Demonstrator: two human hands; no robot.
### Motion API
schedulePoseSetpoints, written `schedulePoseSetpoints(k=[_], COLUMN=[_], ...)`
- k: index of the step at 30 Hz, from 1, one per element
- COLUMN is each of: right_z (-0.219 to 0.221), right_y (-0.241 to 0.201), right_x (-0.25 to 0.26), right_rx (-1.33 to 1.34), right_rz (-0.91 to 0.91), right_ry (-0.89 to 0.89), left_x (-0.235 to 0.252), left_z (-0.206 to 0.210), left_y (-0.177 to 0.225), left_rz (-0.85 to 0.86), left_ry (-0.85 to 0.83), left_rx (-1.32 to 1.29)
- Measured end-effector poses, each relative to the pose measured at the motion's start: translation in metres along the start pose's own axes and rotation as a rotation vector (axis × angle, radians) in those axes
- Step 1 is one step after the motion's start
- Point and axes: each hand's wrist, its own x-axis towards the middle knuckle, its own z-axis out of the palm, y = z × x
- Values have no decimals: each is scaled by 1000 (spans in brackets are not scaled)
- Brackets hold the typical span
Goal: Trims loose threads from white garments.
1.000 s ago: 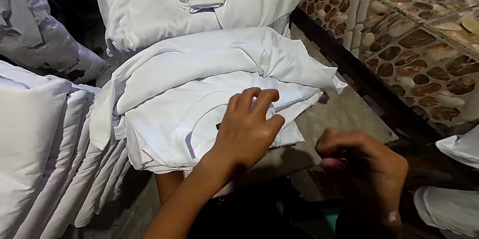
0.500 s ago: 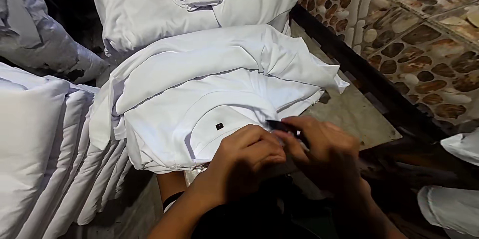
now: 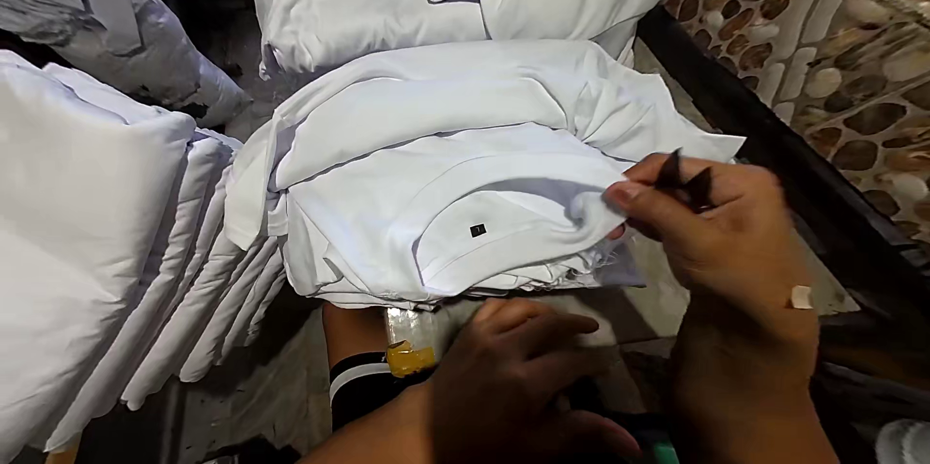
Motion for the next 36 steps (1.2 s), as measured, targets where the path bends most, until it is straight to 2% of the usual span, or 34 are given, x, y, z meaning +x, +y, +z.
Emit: schedulePoseSetpoints(k=[2,7,10,12,14,16,18,20,23,26,30,33,36], right_z=[-4,1,-2,-5,-5,-3,0,1,-4,-5,-4,8,48], right_y=[-3,-6,-4,-3,-4,-6,-5,-4,-4,-6,-12,-23,-30], right_x=[3,2,1,1,2,2,2,2,3,4,11,6,-5], right_rx=[-59,-78,-65,-60,-81,-134,-157,-164,-187,-185,-285,-547,-542], right_rz=[-23,-42,-49,-59,-70,-82,-97,-94,-93,-90,-127,-231,-502], right_ry=[67,79,76,62,29,6,-9,-8,-4,-4,18,-21,-190], left_x=[-5,-4,-2,-4,-9,-15,-20,-27,-38,-39,-35,-35,-36], left_z=[2,5,-1,-15,-32,-35,-29,-29,-41,-43,-31,-26,-21], left_y=[0,-2,0,-1,-14,-36,-47,-44,-24,-1,1,2,1], left_rz=[-20,-44,-19,-36,-144,-292,-298,-266,-207,-118,-83,-90,-101], left_ry=[-7,5,144,360,507,457,466,576,742,754,712,685,680], left_rx=[13,39,39,181,433,663,724,610,273,132,175,121,64])
